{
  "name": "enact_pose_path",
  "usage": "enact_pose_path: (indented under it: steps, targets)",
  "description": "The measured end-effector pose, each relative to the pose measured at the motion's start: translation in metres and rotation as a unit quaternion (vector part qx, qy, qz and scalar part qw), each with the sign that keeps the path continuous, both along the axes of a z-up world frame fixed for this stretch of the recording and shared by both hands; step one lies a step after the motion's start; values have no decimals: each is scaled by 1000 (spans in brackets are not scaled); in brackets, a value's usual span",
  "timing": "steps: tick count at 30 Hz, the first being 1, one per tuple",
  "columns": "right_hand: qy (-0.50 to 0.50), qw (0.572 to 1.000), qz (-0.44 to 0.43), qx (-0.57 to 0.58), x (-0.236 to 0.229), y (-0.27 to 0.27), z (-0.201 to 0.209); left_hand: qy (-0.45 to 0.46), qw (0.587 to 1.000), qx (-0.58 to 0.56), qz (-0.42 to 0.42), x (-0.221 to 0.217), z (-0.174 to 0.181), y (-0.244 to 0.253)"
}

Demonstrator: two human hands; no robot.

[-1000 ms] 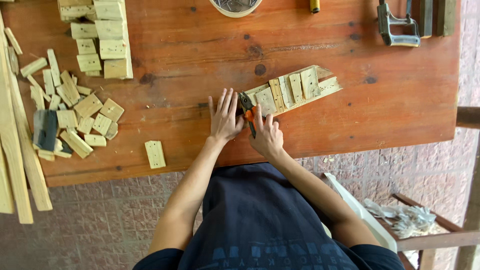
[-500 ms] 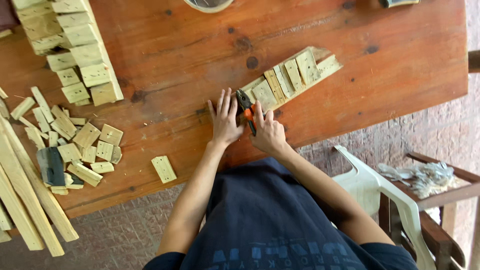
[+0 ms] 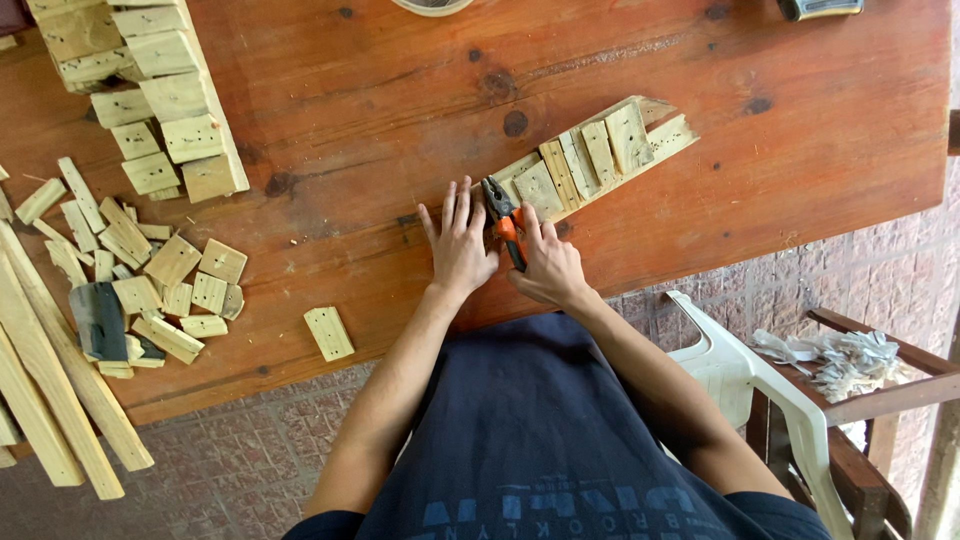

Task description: The person uses pliers to pull nails out of small wooden blocks arranged on a workbench. The person repeatedly picks up nails from the wood and places them into a nearby container.

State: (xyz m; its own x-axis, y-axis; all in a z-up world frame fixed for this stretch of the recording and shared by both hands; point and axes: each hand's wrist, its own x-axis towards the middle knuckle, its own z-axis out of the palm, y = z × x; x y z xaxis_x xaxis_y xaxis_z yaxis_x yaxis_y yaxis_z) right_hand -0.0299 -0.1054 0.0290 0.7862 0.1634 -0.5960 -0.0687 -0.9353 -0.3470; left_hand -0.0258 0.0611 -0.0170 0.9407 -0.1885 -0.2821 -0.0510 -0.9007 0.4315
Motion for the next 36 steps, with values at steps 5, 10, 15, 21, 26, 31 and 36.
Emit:
enact_pose_path:
  steps: [5, 10, 15, 21, 26, 31, 36]
  targets:
    - [1, 999, 2, -32, -6, 8, 7, -1, 1000, 1, 5, -2, -11, 2]
    - [-42, 992, 31, -112, -10, 23, 12, -13, 1000, -13, 16, -1, -4, 2]
    - [-20, 993, 31, -114, -14, 22, -1, -25, 999, -20, 8, 0, -8, 6]
    - [-9, 997, 21, -77, -7, 15, 1, -55, 998, -1, -18, 0, -9, 7]
    - [-18, 997, 46, -50, 0, 3, 0, -24, 1000, 6, -6, 1, -2, 0]
    - [-1, 997, 62, -38, 5, -10, -5, 3, 1000, 12, 10, 1, 10, -4]
    - [19, 998, 42, -34, 4, -5, 2, 3, 1000, 26, 6, 0, 5, -4]
